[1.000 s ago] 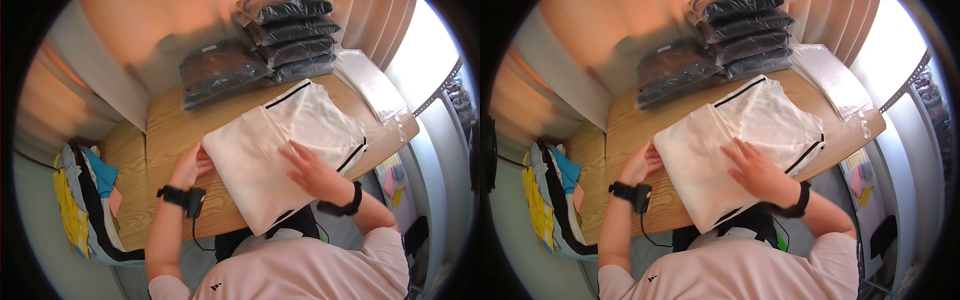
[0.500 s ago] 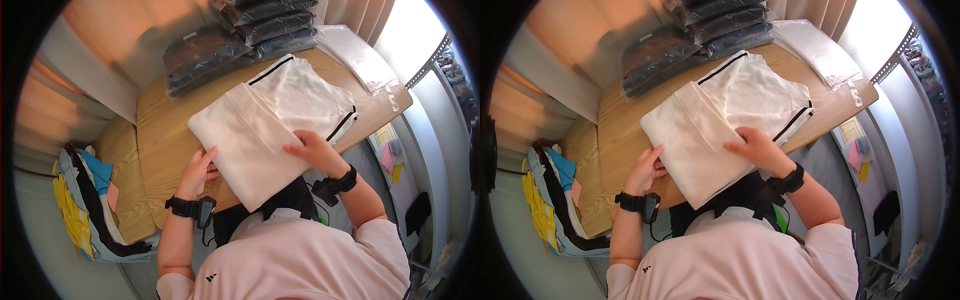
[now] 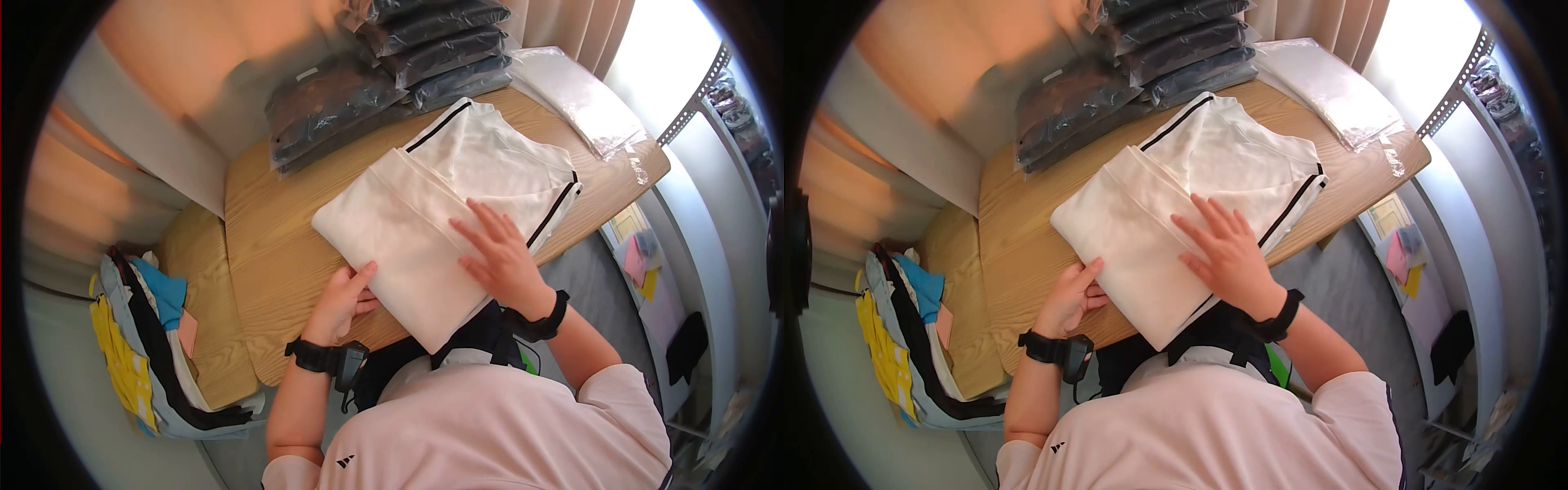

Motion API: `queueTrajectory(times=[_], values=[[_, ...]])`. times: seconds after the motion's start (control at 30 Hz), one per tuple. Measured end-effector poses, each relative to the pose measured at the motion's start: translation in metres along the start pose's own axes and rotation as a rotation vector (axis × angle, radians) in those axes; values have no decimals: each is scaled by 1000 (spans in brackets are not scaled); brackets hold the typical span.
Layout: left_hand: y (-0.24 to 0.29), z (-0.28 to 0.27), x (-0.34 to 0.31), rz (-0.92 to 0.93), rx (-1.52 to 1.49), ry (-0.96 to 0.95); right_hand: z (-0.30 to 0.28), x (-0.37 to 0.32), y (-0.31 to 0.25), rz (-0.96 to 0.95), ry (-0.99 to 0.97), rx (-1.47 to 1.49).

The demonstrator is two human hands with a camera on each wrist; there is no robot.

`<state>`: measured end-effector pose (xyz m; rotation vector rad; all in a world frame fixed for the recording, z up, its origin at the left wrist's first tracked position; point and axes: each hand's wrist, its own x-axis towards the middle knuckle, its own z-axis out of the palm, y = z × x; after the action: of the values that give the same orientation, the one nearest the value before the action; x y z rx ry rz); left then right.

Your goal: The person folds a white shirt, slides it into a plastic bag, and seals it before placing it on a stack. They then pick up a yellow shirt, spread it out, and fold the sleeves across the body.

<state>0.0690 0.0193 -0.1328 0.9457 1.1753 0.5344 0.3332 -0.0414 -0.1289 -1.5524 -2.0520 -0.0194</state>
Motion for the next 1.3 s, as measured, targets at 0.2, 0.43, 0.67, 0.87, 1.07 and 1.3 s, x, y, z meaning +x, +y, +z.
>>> queueTrajectory(times=[0.2, 0.43, 0.67, 0.87, 1.07, 1.3], values=[[-10, 16, 11, 212, -392, -4, 14, -4, -13, 97, -81, 89], [35, 28, -46, 347, -598, 17, 23, 1, -42, 129, -246, 797], [90, 56, -45, 470, -504, 24, 38, -2, -50, 374, -567, 1779], [74, 58, 7, 509, 82, 12, 71, -7, -27, 672, -546, 2424], [42, 36, 0, 678, 1236, 31, 68, -11, -27, 564, -490, 2426], [27, 45, 4, 587, 1335, 63, 43, -3, -27, 800, -663, 2230]])
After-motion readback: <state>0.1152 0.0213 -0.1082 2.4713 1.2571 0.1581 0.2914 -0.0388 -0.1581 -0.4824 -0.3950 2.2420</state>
